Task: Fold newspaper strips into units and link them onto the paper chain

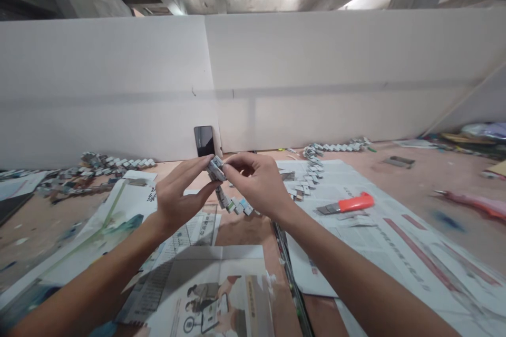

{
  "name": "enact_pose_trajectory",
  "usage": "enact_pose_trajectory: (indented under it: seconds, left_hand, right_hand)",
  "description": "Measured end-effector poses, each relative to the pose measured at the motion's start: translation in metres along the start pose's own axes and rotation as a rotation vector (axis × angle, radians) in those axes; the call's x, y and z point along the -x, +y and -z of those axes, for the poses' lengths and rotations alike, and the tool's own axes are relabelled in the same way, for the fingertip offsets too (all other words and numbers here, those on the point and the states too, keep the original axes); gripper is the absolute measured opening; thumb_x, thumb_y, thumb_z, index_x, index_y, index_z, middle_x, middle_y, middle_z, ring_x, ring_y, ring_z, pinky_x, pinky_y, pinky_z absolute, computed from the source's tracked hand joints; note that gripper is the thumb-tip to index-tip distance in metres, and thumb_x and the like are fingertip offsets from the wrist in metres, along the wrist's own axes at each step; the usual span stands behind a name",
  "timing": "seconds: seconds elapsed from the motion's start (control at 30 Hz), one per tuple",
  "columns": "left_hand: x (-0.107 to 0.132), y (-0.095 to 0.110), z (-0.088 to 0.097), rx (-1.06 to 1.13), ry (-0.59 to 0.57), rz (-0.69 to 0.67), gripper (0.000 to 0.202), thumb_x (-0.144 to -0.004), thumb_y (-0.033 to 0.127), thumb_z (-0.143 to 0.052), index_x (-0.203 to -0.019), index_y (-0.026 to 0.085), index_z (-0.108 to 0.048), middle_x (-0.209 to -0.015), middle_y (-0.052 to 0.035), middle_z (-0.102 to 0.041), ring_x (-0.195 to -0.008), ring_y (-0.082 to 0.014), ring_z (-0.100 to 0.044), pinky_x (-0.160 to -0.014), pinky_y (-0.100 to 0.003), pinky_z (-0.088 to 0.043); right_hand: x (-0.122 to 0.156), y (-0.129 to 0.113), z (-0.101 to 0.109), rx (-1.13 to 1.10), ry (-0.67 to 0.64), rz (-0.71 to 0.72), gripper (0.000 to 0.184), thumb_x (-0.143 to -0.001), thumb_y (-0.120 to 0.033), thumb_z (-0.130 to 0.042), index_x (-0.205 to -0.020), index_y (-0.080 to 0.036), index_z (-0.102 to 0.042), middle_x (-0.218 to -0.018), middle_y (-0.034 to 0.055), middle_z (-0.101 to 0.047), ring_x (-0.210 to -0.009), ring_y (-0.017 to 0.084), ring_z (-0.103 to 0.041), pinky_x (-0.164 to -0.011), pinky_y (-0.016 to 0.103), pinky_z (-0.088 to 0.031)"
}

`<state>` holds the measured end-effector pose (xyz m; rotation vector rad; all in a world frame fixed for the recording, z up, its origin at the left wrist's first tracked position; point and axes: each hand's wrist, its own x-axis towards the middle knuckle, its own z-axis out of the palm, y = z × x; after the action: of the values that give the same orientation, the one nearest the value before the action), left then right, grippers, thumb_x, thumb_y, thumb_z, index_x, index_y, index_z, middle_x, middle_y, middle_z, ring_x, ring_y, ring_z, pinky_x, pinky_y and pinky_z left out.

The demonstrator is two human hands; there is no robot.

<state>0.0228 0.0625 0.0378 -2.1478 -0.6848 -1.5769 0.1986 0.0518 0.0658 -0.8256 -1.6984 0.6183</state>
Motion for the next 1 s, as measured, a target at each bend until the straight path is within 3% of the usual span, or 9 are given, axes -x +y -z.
enact_pose_trajectory:
  seconds: [0.23, 0.6, 1.0]
  left_hand:
    - [0.0, 0.0, 0.001, -0.003, 0.018, -0.011, 0.044, -0.075, 0.019, -0.07, -0.117, 0.023, -0.059, -0.106, -0.0078, -0.07, -0.096, -0.0214, -0.067, -0.082, -0.037, -0.057]
    - [-0.001, 0.001, 0.001, 0.005, 0.02, -0.021, 0.044, -0.075, 0.018, -0.07, -0.118, 0.023, -0.059, -0.108, -0.0083, -0.069, -0.098, -0.0213, -0.066, -0.084, -0.037, -0.057]
    - [0.0, 0.0, -0.002, -0.008, 0.019, -0.104, 0.047, -0.073, 0.014, -0.071, -0.118, 0.019, -0.059, -0.108, -0.0097, -0.069, -0.101, -0.0225, -0.065, -0.085, -0.039, -0.056]
  right_hand:
    - [-0.001, 0.0, 0.002, 0.011, -0.014, 0.01, 0.011, -0.079, -0.025, -0.061, -0.079, -0.02, -0.071, -0.074, 0.0032, -0.069, -0.067, 0.016, -0.059, -0.062, 0.029, -0.046]
    - [0.004, 0.0, -0.008, -0.018, 0.105, -0.026, 0.011, -0.079, -0.026, -0.062, -0.08, -0.019, -0.07, -0.077, 0.0036, -0.071, -0.069, 0.015, -0.063, -0.064, 0.028, -0.049]
    - [0.005, -0.002, -0.01, 0.115, 0.169, 0.079, 0.01, -0.077, -0.018, -0.062, -0.074, -0.019, -0.072, -0.07, 0.0008, -0.07, -0.061, 0.011, -0.059, -0.054, 0.022, -0.045]
